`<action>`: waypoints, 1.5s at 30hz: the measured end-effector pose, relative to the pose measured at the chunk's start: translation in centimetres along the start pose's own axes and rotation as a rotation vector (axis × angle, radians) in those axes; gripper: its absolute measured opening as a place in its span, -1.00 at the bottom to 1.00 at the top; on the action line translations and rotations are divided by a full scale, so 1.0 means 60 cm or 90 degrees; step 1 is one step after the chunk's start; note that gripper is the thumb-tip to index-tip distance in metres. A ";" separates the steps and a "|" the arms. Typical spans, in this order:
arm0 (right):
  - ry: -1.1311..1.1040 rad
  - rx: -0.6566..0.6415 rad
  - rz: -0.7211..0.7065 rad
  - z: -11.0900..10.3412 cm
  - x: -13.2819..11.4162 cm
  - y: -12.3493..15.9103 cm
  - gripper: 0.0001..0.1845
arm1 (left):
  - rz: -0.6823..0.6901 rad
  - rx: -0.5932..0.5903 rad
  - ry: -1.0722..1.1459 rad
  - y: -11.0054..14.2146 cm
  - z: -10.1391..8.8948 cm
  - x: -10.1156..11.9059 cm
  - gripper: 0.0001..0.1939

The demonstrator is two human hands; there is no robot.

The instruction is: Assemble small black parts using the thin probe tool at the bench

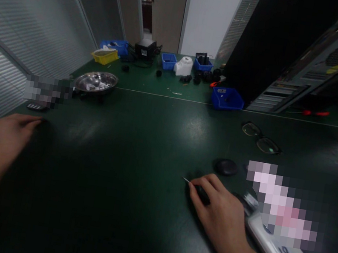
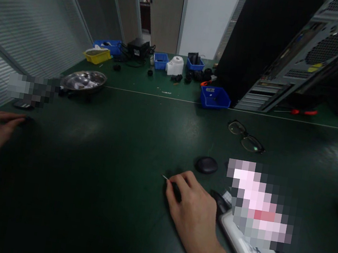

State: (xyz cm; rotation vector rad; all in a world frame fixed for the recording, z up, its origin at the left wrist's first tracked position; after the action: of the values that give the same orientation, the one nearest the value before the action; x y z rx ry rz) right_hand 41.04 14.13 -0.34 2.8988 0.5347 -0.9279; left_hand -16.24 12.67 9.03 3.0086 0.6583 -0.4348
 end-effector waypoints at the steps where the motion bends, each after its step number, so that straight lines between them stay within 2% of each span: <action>1: -0.001 0.001 -0.001 -0.001 0.000 0.000 -0.75 | -0.018 -0.012 -0.004 -0.001 0.001 -0.003 -0.38; 5: -0.005 0.007 -0.001 -0.003 0.000 0.000 -0.77 | -0.101 -0.058 0.007 -0.005 0.008 -0.021 -0.31; 8: -0.008 0.003 0.001 -0.001 0.000 0.000 -0.78 | -0.109 -0.080 0.017 -0.007 0.017 -0.029 -0.30; 11: -0.007 0.003 0.005 -0.001 0.000 -0.001 -0.78 | -0.124 -0.071 0.033 -0.007 0.018 -0.040 -0.32; 14: -0.009 0.005 0.009 -0.001 0.000 0.000 -0.79 | -0.138 -0.039 0.099 -0.002 0.002 -0.015 -0.35; 16: -0.015 0.002 0.010 0.001 0.001 0.000 -0.79 | -0.117 -0.021 0.195 0.009 -0.015 0.045 -0.39; 18: -0.029 0.002 0.005 0.002 0.000 0.000 -0.80 | -0.030 -0.023 0.321 0.032 -0.034 0.152 -0.49; 20: -0.059 0.008 -0.012 0.002 -0.005 0.000 -0.79 | 0.161 -0.047 0.439 0.076 -0.056 0.300 -0.67; 22: -0.101 0.010 -0.034 0.002 -0.014 0.000 -0.79 | 0.367 -0.142 0.540 0.146 -0.063 0.447 -0.80; 23: -0.121 0.007 -0.042 0.003 -0.017 0.000 -0.79 | 0.462 -0.200 0.577 0.185 -0.063 0.510 -0.83; 24: -0.136 0.002 -0.049 0.004 -0.021 0.000 -0.79 | 0.535 -0.222 0.612 0.219 -0.067 0.557 -0.86; 26: -0.149 -0.009 -0.057 0.006 -0.027 0.000 -0.79 | 0.600 -0.238 0.665 0.260 -0.070 0.612 -0.89; 29: -0.139 -0.015 -0.068 0.009 -0.031 0.001 -0.80 | 0.586 -0.235 0.699 0.272 -0.062 0.631 -0.91; 32: -0.131 -0.022 -0.070 0.013 -0.032 0.002 -0.81 | 0.563 -0.246 0.680 0.266 -0.053 0.624 -0.90; 35: -0.137 -0.032 -0.072 0.016 -0.032 0.002 -0.82 | 0.556 -0.255 0.663 0.264 -0.050 0.619 -0.79; 39: -0.157 -0.042 -0.088 0.018 -0.038 0.002 -0.83 | 0.599 -0.247 0.697 0.272 -0.057 0.624 -0.78; 45: -0.149 -0.057 -0.107 0.028 -0.046 0.005 -0.82 | 0.652 -0.195 0.697 0.284 -0.064 0.628 -0.79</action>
State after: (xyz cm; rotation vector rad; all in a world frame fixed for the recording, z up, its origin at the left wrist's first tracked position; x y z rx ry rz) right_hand 38.11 12.71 -0.12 2.6490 0.7853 -1.2102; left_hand 24.67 12.75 1.77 2.5430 -0.7909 1.2223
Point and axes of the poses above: each hand's wrist, its own y-axis away from the middle knuckle, its own z-axis out of the palm, x = y × z, the point moved 10 cm from there along -y, towards the middle knuckle, and after that the axes turned 1 degree about -z, right-handed, at the moved point
